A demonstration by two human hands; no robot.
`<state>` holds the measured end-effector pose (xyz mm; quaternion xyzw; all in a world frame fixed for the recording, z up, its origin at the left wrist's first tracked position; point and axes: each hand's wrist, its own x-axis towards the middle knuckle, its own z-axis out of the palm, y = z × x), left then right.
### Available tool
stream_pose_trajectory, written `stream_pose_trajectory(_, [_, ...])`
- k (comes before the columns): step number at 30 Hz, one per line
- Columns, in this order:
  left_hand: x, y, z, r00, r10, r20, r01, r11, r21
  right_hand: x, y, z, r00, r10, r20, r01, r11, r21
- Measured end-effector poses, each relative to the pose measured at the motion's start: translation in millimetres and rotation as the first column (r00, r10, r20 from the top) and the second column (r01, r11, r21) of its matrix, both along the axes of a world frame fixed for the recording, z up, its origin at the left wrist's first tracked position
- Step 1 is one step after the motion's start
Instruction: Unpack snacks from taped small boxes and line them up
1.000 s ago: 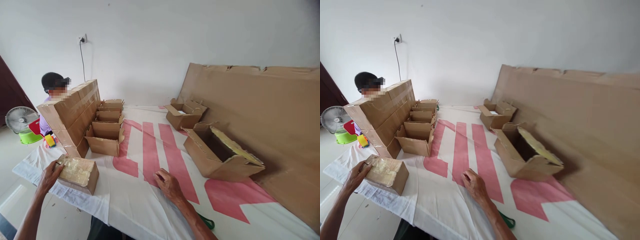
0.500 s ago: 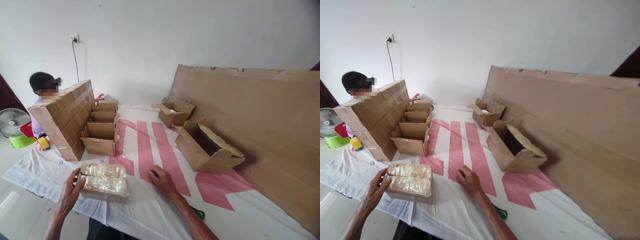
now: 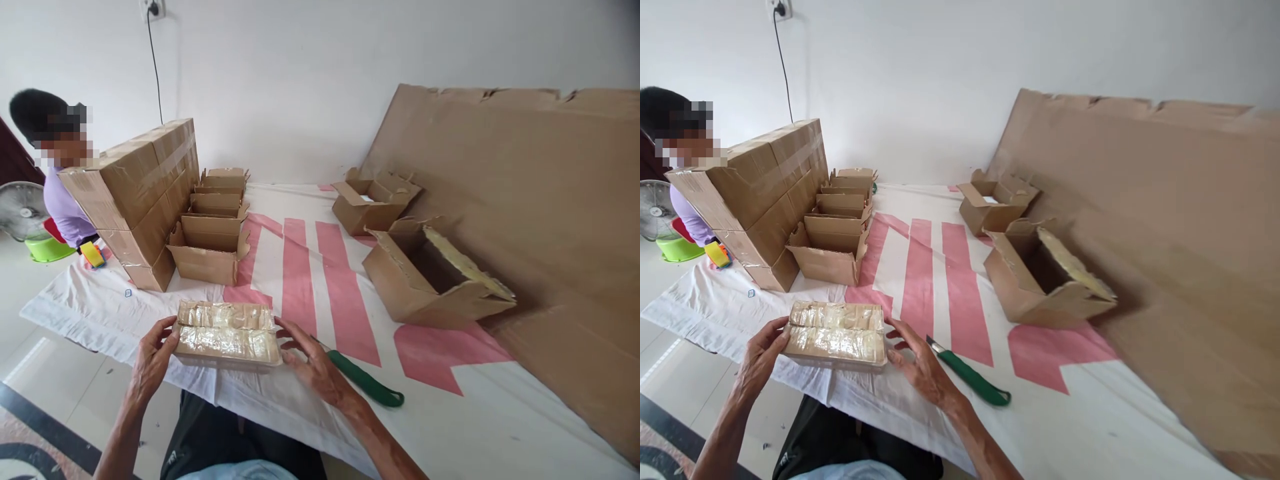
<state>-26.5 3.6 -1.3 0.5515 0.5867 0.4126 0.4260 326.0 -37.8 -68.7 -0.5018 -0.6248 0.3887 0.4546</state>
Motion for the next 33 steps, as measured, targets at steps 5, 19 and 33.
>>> stream_pose_trajectory(5, [5, -7, 1.4, 0.999, -0.008, -0.049, 0.01, 0.999, 0.04, -3, -13, -1.2, 0.997, 0.04, -0.06, -0.043, 0.997, -0.058])
stream_pose_trajectory(19, [10, 14, 8.4, 0.973, -0.208, 0.096, 0.211, 0.977, -0.025, 6, -12, 2.7, 0.995, -0.014, -0.1, 0.003, 0.994, -0.108])
stream_pose_trajectory(33, [2, 31, 8.0, 0.949, -0.31, 0.065, 0.312, 0.95, -0.031, 11, -9, -5.9, 0.991, -0.057, 0.124, 0.054, 0.998, 0.026])
